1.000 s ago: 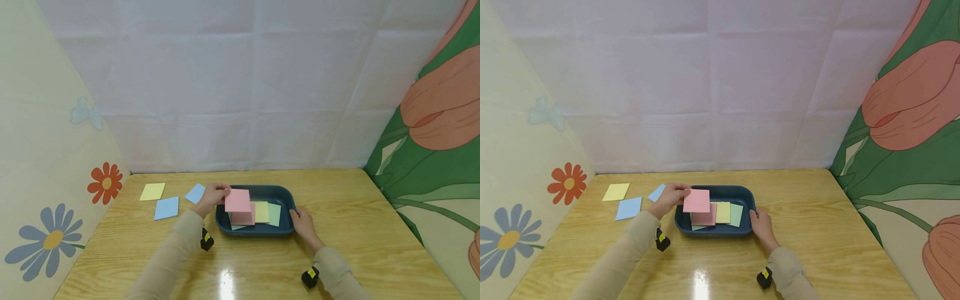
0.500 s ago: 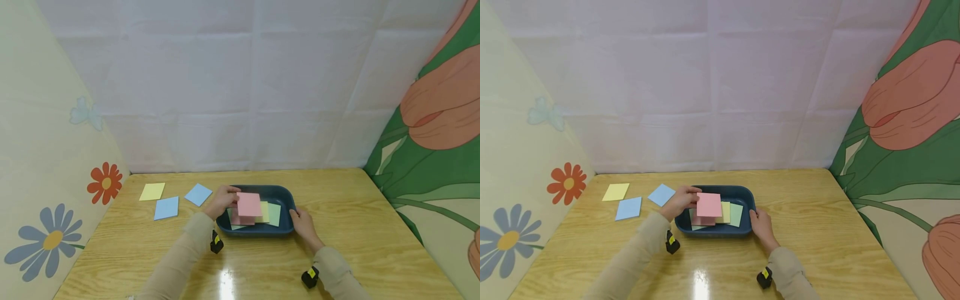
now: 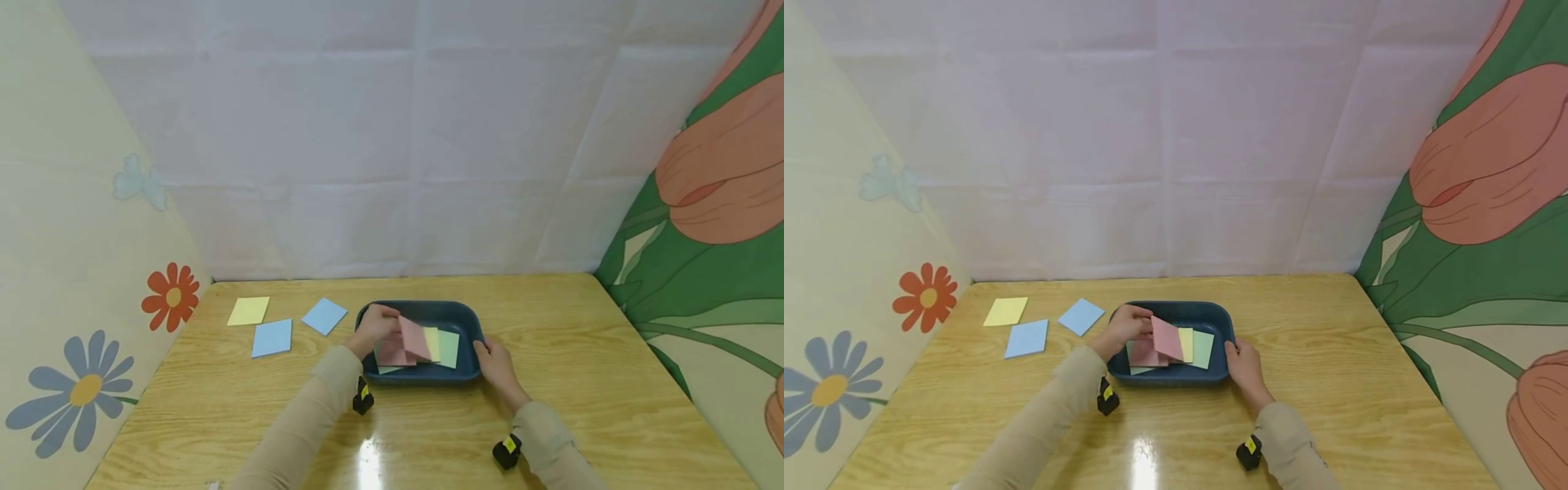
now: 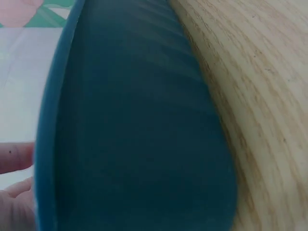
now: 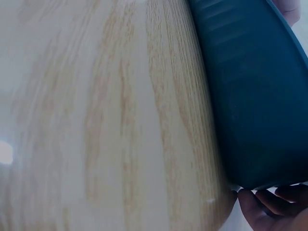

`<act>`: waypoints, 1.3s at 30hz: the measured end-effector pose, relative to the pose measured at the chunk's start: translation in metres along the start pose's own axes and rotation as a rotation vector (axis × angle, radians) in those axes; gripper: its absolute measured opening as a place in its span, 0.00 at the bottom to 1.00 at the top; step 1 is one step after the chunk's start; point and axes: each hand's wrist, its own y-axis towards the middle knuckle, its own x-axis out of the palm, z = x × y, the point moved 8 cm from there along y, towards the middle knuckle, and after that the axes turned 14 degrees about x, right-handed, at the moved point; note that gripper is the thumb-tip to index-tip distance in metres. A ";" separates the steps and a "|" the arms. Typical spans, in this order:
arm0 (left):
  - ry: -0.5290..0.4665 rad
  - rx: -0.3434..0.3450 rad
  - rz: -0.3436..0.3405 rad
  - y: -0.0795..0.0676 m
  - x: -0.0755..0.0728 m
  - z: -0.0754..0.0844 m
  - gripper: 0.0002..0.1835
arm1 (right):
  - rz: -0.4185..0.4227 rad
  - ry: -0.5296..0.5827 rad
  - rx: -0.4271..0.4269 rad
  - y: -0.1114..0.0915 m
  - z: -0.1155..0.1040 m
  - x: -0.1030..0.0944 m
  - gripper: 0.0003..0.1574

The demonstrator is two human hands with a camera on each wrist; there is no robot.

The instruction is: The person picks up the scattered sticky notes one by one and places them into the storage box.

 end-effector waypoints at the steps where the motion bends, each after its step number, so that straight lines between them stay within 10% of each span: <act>1: 0.029 0.010 -0.003 0.000 0.000 0.001 0.21 | 0.000 0.002 0.003 0.000 0.000 0.000 0.20; 16: 0.219 0.130 -0.053 -0.002 -0.004 0.016 0.19 | -0.010 0.023 0.014 0.000 0.000 0.001 0.21; 39: -0.116 0.077 0.137 -0.001 -0.033 0.014 0.08 | -0.009 0.014 0.010 0.001 0.001 0.000 0.21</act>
